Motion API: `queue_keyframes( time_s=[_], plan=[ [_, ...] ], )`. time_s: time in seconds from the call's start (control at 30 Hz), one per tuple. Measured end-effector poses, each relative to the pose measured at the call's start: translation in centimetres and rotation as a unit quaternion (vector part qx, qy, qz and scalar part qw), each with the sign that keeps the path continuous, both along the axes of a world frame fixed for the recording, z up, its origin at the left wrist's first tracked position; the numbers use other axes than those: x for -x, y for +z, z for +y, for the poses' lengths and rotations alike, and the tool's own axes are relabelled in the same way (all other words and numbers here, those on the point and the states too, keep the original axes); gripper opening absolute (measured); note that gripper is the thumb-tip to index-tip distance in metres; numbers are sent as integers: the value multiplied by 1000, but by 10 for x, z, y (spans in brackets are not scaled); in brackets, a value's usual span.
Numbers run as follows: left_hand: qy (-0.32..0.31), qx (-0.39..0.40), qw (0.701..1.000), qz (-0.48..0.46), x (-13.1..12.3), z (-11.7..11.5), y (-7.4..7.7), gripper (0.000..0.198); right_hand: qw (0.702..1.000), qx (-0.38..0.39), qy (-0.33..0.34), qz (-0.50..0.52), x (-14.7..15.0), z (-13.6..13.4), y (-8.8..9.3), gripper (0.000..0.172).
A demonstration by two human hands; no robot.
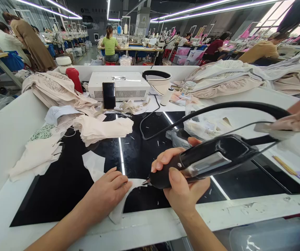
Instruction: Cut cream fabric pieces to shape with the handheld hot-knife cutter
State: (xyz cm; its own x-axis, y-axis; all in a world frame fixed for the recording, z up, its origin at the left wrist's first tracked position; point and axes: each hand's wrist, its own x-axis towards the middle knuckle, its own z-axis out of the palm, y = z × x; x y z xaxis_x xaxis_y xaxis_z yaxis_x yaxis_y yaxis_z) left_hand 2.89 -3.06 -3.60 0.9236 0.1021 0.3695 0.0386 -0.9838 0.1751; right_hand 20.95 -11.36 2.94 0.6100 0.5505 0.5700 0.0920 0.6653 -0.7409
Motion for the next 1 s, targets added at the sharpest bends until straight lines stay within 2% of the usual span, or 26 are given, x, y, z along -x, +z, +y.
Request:
queue_keyframes(
  time_s=[0.27,0.53,0.73,1.0],
  plan=[
    [4,-5,1000,-4,1,-1,4,28,999,25,-20,-6,2,-1,-3,45],
    [98,-26,995,14,9,-17,-5,36,1000,21,-19,12,9,-8,1,52],
    [102,-34,994,-2,9,-21,1,35,999,28,-40,-9,15,-12,3,50],
    [84,16,996,-14,15,-17,6,32,996,65,-64,-6,24,-22,4,48]
  ],
)
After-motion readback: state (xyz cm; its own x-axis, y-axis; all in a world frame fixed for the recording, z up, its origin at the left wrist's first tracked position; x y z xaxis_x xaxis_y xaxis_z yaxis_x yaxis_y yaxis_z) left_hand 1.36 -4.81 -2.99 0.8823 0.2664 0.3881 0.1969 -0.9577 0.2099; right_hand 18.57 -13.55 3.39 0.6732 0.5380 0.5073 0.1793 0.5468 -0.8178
